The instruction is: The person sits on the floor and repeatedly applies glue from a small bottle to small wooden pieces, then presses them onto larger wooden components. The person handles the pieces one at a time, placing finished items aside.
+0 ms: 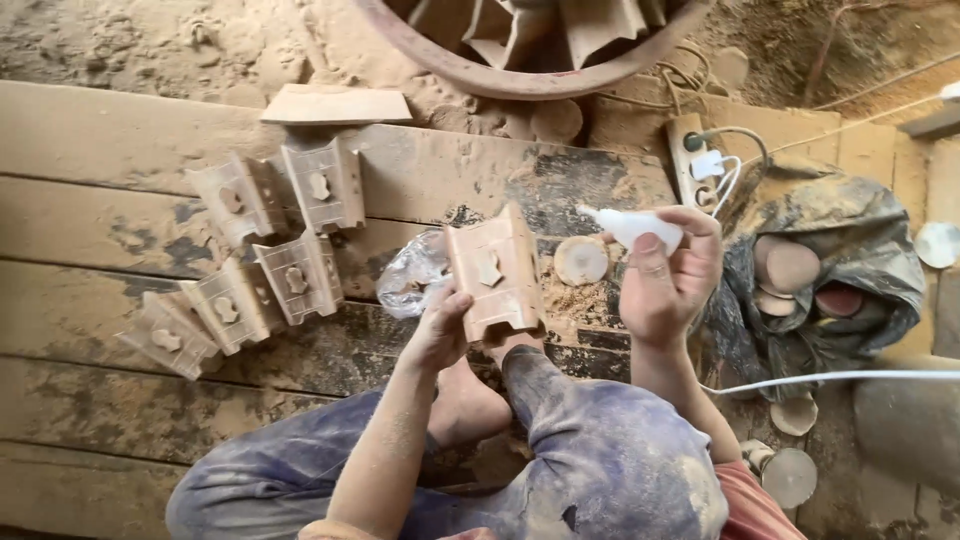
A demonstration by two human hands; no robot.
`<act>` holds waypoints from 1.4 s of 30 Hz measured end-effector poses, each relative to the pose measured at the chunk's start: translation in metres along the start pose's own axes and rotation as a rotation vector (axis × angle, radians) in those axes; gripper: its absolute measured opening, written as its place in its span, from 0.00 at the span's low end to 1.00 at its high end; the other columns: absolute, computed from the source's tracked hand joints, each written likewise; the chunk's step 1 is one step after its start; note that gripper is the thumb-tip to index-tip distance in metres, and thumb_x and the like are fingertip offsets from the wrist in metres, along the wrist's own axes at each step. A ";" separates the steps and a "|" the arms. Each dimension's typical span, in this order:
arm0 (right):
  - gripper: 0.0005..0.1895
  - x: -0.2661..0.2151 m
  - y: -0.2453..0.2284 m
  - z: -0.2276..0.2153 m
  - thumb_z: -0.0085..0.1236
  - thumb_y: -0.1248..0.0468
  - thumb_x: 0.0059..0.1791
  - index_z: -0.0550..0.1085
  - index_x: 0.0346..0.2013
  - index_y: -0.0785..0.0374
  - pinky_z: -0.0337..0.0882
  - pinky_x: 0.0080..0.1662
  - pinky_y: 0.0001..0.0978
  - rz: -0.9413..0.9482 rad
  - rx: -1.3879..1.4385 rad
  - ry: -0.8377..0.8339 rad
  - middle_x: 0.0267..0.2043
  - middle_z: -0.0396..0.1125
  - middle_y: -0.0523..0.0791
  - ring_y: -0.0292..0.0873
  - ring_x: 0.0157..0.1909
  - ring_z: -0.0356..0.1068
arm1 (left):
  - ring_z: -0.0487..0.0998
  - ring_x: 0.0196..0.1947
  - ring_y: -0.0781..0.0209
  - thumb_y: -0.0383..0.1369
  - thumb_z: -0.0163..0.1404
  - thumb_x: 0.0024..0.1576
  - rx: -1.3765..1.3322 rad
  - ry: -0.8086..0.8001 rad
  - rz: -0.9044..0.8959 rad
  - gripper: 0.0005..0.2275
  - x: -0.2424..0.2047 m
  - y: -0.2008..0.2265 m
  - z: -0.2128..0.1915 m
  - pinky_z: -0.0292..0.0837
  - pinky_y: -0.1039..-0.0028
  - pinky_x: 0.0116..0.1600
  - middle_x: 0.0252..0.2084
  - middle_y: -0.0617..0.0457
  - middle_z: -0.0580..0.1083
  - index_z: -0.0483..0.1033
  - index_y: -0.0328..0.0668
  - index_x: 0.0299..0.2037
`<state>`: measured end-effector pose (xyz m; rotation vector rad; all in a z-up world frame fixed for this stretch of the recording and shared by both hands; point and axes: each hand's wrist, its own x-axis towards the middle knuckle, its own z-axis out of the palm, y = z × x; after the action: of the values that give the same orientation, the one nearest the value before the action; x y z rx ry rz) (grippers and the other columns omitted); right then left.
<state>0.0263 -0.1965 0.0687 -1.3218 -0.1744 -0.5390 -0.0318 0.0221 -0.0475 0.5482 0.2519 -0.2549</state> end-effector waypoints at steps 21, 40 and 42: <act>0.11 -0.013 0.001 0.020 0.50 0.70 0.59 0.62 0.54 0.59 0.79 0.42 0.46 -0.056 -0.038 -0.107 0.56 0.56 0.51 0.61 0.50 0.70 | 0.78 0.49 0.50 0.36 0.70 0.41 0.108 0.069 0.156 0.36 -0.059 0.078 -0.078 0.82 0.63 0.54 0.53 0.40 0.70 0.59 0.38 0.55; 0.09 0.010 0.062 0.041 0.49 0.70 0.60 0.64 0.54 0.61 0.81 0.43 0.42 0.002 0.008 -0.241 0.45 0.62 0.48 0.50 0.40 0.70 | 0.80 0.48 0.58 0.31 0.55 0.45 0.353 0.699 0.612 0.18 -0.012 0.328 -0.273 0.85 0.62 0.54 0.46 0.51 0.77 0.75 0.43 0.47; 0.09 0.012 0.072 0.036 0.51 0.69 0.59 0.64 0.53 0.60 0.82 0.41 0.44 0.050 -0.057 -0.174 0.46 0.63 0.50 0.53 0.43 0.71 | 0.81 0.50 0.57 0.30 0.50 0.43 0.363 0.787 0.558 0.15 0.003 0.345 -0.284 0.88 0.64 0.53 0.49 0.49 0.77 0.73 0.42 0.43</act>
<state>0.0766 -0.1551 0.0201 -1.4254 -0.2706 -0.3886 0.0281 0.4593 -0.1177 1.0403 0.8056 0.4862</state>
